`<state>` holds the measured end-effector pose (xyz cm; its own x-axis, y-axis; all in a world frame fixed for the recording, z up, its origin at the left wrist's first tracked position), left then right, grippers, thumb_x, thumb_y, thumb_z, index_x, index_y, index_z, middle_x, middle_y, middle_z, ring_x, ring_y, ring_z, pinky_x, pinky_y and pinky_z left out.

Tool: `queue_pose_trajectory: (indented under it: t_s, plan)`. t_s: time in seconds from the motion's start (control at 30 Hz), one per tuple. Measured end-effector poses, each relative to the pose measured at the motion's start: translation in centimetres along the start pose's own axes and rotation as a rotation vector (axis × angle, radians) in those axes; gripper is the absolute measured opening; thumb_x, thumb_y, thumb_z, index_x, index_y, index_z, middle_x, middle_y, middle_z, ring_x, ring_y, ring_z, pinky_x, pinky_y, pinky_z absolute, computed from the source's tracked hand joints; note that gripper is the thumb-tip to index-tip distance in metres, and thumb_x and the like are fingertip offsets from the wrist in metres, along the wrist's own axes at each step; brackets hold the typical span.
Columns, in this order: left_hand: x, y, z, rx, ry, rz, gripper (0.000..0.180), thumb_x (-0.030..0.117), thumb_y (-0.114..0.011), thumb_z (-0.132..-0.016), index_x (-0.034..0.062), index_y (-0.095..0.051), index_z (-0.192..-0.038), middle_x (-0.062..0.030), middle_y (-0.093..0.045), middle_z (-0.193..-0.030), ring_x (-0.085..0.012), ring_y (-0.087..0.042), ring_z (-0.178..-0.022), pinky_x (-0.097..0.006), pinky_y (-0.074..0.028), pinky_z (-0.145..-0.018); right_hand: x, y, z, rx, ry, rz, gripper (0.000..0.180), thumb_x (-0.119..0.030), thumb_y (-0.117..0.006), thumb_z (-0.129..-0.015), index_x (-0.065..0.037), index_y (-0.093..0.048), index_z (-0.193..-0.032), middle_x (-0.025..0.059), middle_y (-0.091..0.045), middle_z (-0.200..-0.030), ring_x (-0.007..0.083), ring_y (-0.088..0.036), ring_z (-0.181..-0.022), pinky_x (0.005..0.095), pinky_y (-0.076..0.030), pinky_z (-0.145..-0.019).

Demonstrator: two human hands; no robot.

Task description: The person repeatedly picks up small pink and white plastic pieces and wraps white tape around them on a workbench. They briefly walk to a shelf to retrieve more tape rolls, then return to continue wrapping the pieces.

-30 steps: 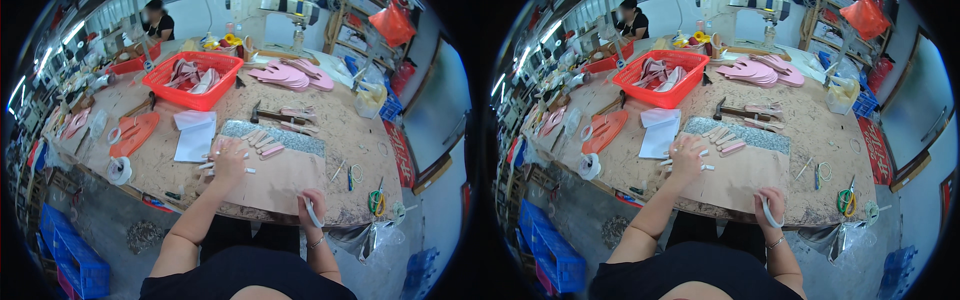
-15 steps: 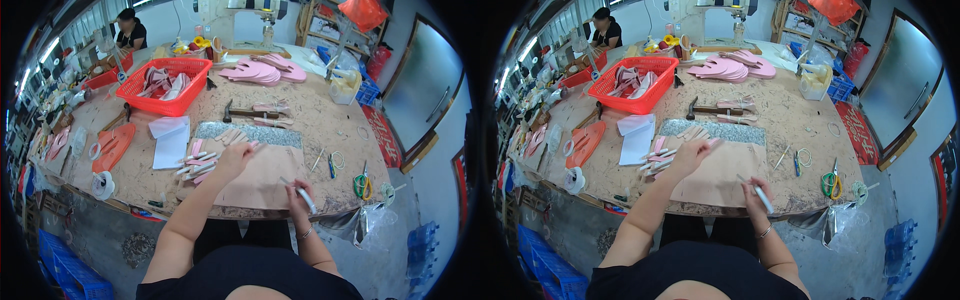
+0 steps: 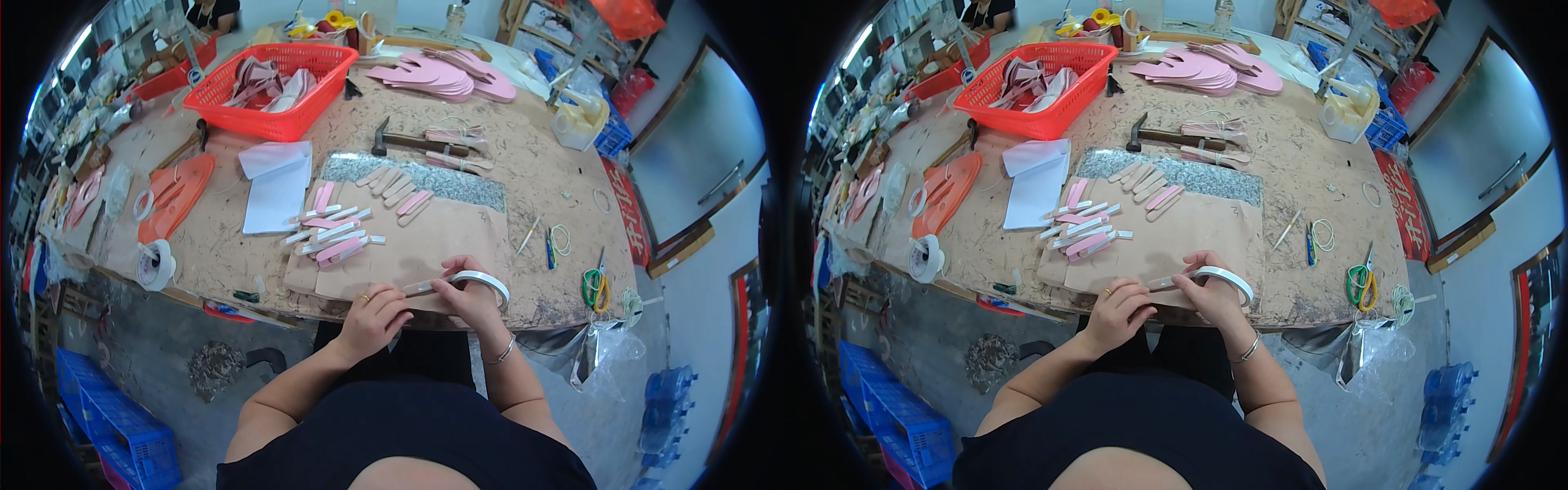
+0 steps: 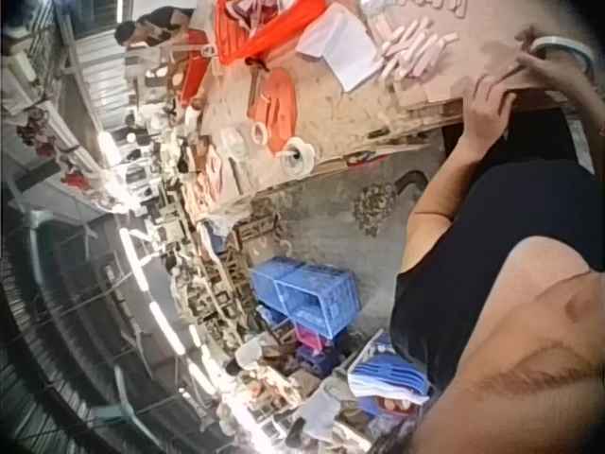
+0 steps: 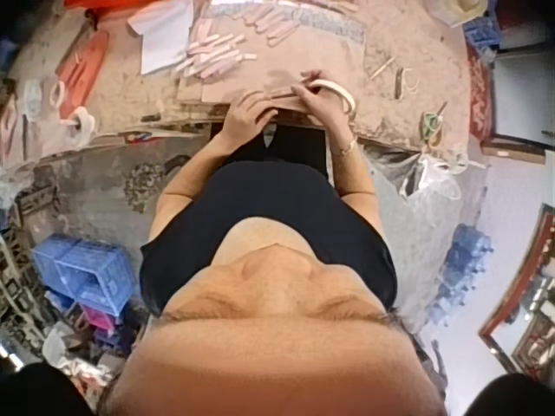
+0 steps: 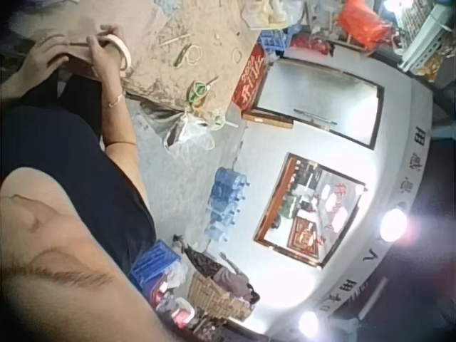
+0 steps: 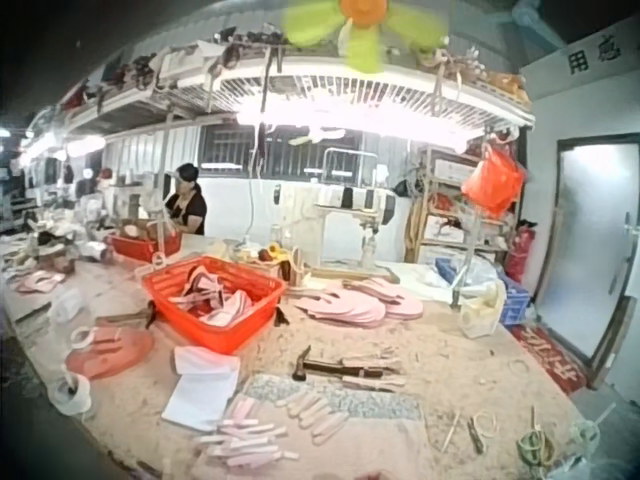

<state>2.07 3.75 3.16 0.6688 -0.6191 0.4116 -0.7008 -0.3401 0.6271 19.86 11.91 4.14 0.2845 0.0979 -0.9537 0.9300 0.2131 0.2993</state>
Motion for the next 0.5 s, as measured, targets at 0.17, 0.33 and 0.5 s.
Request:
queue_pose_trajectory:
  t_s: [0.17, 0.33, 0.5]
  plan:
    - [0.3, -0.5, 0.9, -0.047, -0.008, -0.122, 0.032, 0.019, -0.075, -0.081, 0.0090, -0.064, -0.110, -0.0035, -0.062, -0.117, -0.0225, -0.056, -0.116, -0.037, -0.043, -0.099, 1.1, -1.2, -0.5, -0.049, -0.019, 0.092, 0.035, -0.016, -0.078, -0.083, -0.005, -0.059, -0.111, 0.0046, -0.065, -0.087, 0.0116, -0.062, -0.076, 0.0274, -0.052, -0.069]
    - [0.3, -0.7, 1.1, -0.039, -0.011, -0.170, 0.043, 0.023, -0.075, -0.080, 0.0092, -0.062, -0.118, -0.0037, -0.061, -0.118, -0.0222, -0.056, -0.116, -0.036, -0.042, -0.099, 1.2, -1.6, -0.6, -0.050, -0.025, 0.149, 0.034, -0.013, -0.078, -0.083, -0.005, -0.060, -0.111, 0.0028, -0.065, -0.088, 0.0085, -0.061, -0.072, 0.0235, -0.051, -0.065]
    - [0.4, -1.6, 1.2, -0.135, 0.064, -0.222, 0.055, 0.031, -0.076, -0.080, 0.0077, -0.059, -0.127, -0.0037, -0.055, -0.128, -0.0224, -0.049, -0.121, -0.038, -0.038, -0.101, -0.3, -1.7, -0.3, -0.022, -0.017, 0.203, 0.031, -0.013, -0.076, -0.083, -0.005, -0.060, -0.108, 0.0067, -0.067, -0.084, 0.0148, -0.065, -0.072, 0.0279, -0.052, -0.066]
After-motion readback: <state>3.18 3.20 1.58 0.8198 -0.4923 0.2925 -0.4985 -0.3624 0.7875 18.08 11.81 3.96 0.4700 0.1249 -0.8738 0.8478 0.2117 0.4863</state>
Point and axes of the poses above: each hand's wrist, its own z-axis away from the middle knuckle, its own y-axis out of the back of the hand, x = y × z, the point moved 6 cm from there along -z, towards the middle knuckle
